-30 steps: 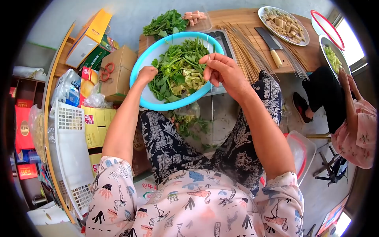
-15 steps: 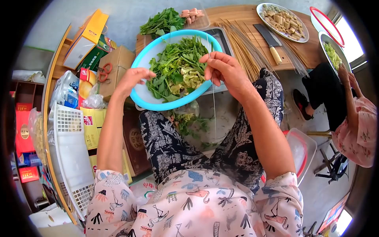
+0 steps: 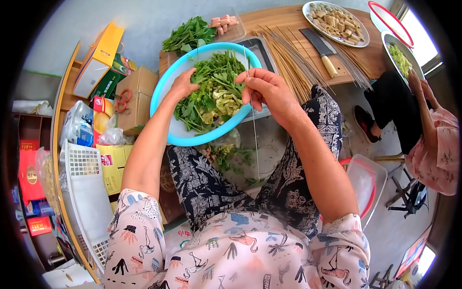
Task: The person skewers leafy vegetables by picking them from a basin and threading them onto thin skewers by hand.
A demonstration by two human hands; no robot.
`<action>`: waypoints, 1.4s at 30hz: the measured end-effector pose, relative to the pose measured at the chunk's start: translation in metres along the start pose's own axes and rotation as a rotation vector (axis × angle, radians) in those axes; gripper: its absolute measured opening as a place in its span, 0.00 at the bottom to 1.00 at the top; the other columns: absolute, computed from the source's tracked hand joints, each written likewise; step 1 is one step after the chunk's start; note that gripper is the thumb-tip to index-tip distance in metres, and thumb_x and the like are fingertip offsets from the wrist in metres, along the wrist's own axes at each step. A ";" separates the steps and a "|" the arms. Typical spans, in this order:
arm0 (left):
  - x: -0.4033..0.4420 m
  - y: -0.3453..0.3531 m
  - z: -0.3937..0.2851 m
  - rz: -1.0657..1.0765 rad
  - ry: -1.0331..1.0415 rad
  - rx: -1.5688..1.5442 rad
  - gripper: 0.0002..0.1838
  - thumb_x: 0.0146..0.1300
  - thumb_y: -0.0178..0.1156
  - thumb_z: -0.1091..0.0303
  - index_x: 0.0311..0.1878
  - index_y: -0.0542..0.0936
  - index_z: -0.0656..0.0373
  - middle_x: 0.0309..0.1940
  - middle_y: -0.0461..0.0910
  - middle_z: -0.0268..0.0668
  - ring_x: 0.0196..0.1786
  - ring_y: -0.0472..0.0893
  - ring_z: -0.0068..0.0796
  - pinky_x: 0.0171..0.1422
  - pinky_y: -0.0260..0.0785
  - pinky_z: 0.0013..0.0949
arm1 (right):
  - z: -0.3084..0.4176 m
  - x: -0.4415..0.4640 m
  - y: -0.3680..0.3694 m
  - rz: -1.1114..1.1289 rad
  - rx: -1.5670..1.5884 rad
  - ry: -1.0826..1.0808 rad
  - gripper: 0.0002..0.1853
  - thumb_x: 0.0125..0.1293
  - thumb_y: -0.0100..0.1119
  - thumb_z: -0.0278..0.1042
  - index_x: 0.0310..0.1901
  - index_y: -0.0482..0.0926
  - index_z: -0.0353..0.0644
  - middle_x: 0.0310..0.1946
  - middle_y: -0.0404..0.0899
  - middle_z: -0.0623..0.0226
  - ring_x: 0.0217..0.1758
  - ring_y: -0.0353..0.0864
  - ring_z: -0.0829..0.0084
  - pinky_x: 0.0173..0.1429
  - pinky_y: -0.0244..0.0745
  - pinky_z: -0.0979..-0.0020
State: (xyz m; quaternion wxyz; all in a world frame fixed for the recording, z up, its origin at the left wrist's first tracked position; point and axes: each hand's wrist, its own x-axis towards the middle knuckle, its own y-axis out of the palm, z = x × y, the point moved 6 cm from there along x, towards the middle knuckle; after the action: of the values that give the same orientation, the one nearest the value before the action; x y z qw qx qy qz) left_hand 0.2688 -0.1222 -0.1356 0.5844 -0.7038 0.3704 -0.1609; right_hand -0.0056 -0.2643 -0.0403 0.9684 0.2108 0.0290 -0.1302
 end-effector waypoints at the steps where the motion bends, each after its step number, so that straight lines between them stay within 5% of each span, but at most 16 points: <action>1: 0.005 -0.001 0.007 -0.022 -0.041 -0.027 0.44 0.49 0.69 0.61 0.70 0.62 0.52 0.65 0.66 0.46 0.66 0.67 0.46 0.66 0.64 0.43 | 0.001 0.000 -0.001 -0.002 0.000 -0.010 0.10 0.72 0.44 0.32 0.43 0.77 0.40 0.20 0.76 0.71 0.16 0.62 0.84 0.23 0.58 0.83; 6: 0.027 0.023 0.035 0.058 -0.139 -0.293 0.52 0.44 0.71 0.59 0.73 0.55 0.54 0.66 0.66 0.48 0.65 0.69 0.44 0.64 0.65 0.39 | 0.004 -0.002 -0.004 -0.013 -0.022 -0.010 0.11 0.72 0.44 0.32 0.44 0.77 0.41 0.20 0.75 0.71 0.16 0.62 0.85 0.22 0.58 0.84; 7: 0.023 0.021 0.035 -0.006 -0.166 -0.294 0.45 0.44 0.71 0.58 0.69 0.65 0.56 0.59 0.74 0.49 0.58 0.76 0.41 0.59 0.68 0.38 | 0.005 -0.002 -0.004 -0.015 -0.021 -0.011 0.11 0.72 0.44 0.32 0.44 0.77 0.41 0.20 0.75 0.71 0.16 0.62 0.85 0.22 0.58 0.84; 8: 0.023 0.020 0.034 -0.004 -0.164 -0.293 0.45 0.44 0.71 0.58 0.69 0.65 0.56 0.59 0.74 0.49 0.58 0.76 0.41 0.59 0.68 0.38 | 0.005 -0.001 -0.004 -0.013 -0.015 -0.018 0.11 0.72 0.44 0.32 0.44 0.77 0.40 0.20 0.75 0.71 0.16 0.62 0.85 0.22 0.58 0.83; 10: 0.019 0.022 0.032 0.136 -0.127 -0.277 0.28 0.45 0.70 0.59 0.51 0.80 0.60 0.39 0.82 0.43 0.40 0.80 0.34 0.45 0.70 0.37 | 0.005 -0.003 -0.006 -0.014 -0.009 -0.023 0.11 0.72 0.44 0.32 0.44 0.77 0.40 0.20 0.75 0.71 0.16 0.62 0.85 0.22 0.58 0.83; 11: 0.016 0.021 0.035 0.147 -0.142 -0.279 0.15 0.46 0.69 0.60 0.32 0.82 0.63 0.22 0.76 0.34 0.26 0.72 0.26 0.34 0.64 0.35 | 0.004 -0.003 -0.007 -0.014 -0.009 -0.018 0.11 0.71 0.44 0.32 0.43 0.77 0.40 0.20 0.76 0.70 0.16 0.63 0.84 0.23 0.59 0.82; 14: -0.005 0.003 0.030 0.058 -0.097 -0.409 0.14 0.47 0.68 0.62 0.30 0.79 0.63 0.19 0.71 0.31 0.23 0.66 0.23 0.30 0.60 0.33 | 0.006 -0.003 -0.006 -0.015 -0.013 -0.022 0.10 0.70 0.45 0.32 0.42 0.77 0.39 0.20 0.77 0.70 0.16 0.64 0.84 0.24 0.60 0.81; 20: -0.043 -0.057 0.016 -0.066 0.001 -0.468 0.15 0.48 0.67 0.63 0.35 0.81 0.64 0.21 0.76 0.35 0.27 0.73 0.23 0.33 0.66 0.33 | 0.002 -0.004 -0.005 -0.004 -0.033 -0.020 0.11 0.70 0.45 0.32 0.42 0.77 0.39 0.21 0.77 0.70 0.17 0.63 0.84 0.24 0.60 0.81; 24: -0.088 -0.070 -0.054 -0.095 0.204 -0.267 0.29 0.48 0.70 0.50 0.47 0.80 0.63 0.36 0.82 0.43 0.37 0.80 0.32 0.43 0.71 0.38 | 0.002 -0.004 -0.003 0.006 -0.066 -0.028 0.11 0.70 0.45 0.33 0.42 0.77 0.39 0.21 0.76 0.71 0.17 0.63 0.84 0.25 0.60 0.82; 26: -0.104 -0.062 -0.062 -0.081 0.062 -0.417 0.33 0.48 0.70 0.48 0.53 0.79 0.62 0.39 0.82 0.40 0.40 0.80 0.35 0.46 0.72 0.38 | 0.001 -0.004 -0.002 0.002 -0.063 -0.038 0.11 0.70 0.45 0.33 0.42 0.77 0.39 0.21 0.76 0.71 0.17 0.63 0.84 0.25 0.60 0.82; 31: -0.112 -0.070 -0.042 -0.177 0.009 -0.602 0.14 0.59 0.63 0.65 0.48 0.82 0.58 0.34 0.81 0.33 0.34 0.80 0.21 0.38 0.72 0.26 | 0.002 -0.006 -0.006 -0.010 -0.063 -0.054 0.11 0.71 0.45 0.34 0.43 0.78 0.40 0.20 0.75 0.72 0.17 0.63 0.84 0.24 0.59 0.82; 42: -0.108 -0.041 -0.038 -0.244 0.044 -0.621 0.08 0.58 0.64 0.67 0.39 0.85 0.58 0.32 0.82 0.32 0.33 0.81 0.22 0.37 0.71 0.27 | 0.004 -0.006 -0.013 -0.041 -0.041 -0.087 0.12 0.72 0.46 0.36 0.43 0.78 0.39 0.16 0.69 0.75 0.17 0.61 0.86 0.21 0.55 0.83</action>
State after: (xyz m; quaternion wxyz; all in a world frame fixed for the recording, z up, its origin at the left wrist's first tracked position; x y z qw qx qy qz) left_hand 0.1851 -0.0703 -0.0644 0.3104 -0.8838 0.3272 -0.1244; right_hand -0.0150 -0.2754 -0.0412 0.9700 0.1844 -0.0064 -0.1583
